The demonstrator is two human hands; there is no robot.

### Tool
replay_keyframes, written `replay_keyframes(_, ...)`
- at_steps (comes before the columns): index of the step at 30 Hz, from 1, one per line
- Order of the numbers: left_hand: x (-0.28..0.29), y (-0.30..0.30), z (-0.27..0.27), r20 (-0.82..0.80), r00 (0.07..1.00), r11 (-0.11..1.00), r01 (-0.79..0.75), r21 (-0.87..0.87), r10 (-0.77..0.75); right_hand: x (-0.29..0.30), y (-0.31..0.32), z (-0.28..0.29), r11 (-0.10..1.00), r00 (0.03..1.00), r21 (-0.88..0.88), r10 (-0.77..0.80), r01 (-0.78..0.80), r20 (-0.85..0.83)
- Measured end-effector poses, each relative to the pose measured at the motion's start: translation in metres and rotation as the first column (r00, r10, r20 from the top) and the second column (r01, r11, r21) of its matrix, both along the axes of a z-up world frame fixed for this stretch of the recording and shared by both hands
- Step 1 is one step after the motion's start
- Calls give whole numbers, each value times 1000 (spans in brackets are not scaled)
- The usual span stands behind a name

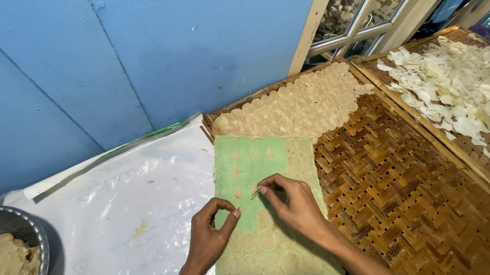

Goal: The person is peeling small rounds of dough from a template and arranging them on a bamboo mat for drying.

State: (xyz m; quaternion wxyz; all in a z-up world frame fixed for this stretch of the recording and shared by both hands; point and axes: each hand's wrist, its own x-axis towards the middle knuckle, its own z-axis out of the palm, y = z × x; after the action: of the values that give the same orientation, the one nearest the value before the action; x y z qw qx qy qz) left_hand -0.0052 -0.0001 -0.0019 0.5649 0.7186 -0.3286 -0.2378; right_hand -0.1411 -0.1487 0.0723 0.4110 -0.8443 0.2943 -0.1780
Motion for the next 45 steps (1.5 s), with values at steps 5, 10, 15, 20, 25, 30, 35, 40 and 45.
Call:
replay_keyframes(5,-1,2,3,1,1000,999,23,-32,-23,-3,5,43,962,968,152,-205,226,-146)
replay_keyframes(10,-2,2,3,-24,999,999,35,35,-34,-20,-33,50,867,912,283,-382,410,-151)
replay_keyframes(15,-1,0,-9,-28,1000,997,7,78,-5,-59,-137,-11,857,847,-90,-514,506,-133)
replay_keyframes(20,3,-2,-26,-91,995,999,44,12,-43,-87,-229,-48,818,833,-279,-544,503,-95)
replay_keyframes(25,11,-6,-65,-6,998,995,58,-85,-58,-96,-307,-84,776,870,-428,-490,463,52)
replay_keyframes(30,31,-4,-119,196,974,984,135,-117,-111,-80,-361,-97,715,775,-325,-624,618,100)
replay_keyframes(35,72,-4,-217,320,931,953,243,-184,-176,-72,-408,-124,656,721,-299,-641,693,264)
replay_keyframes(40,77,0,-216,315,931,955,244,-168,-183,-73,-429,-141,626,676,-255,-668,737,311)
replay_keyframes(45,69,-2,-218,306,936,960,232,-160,-175,-64,-396,-105,608,677,-305,-697,733,235)
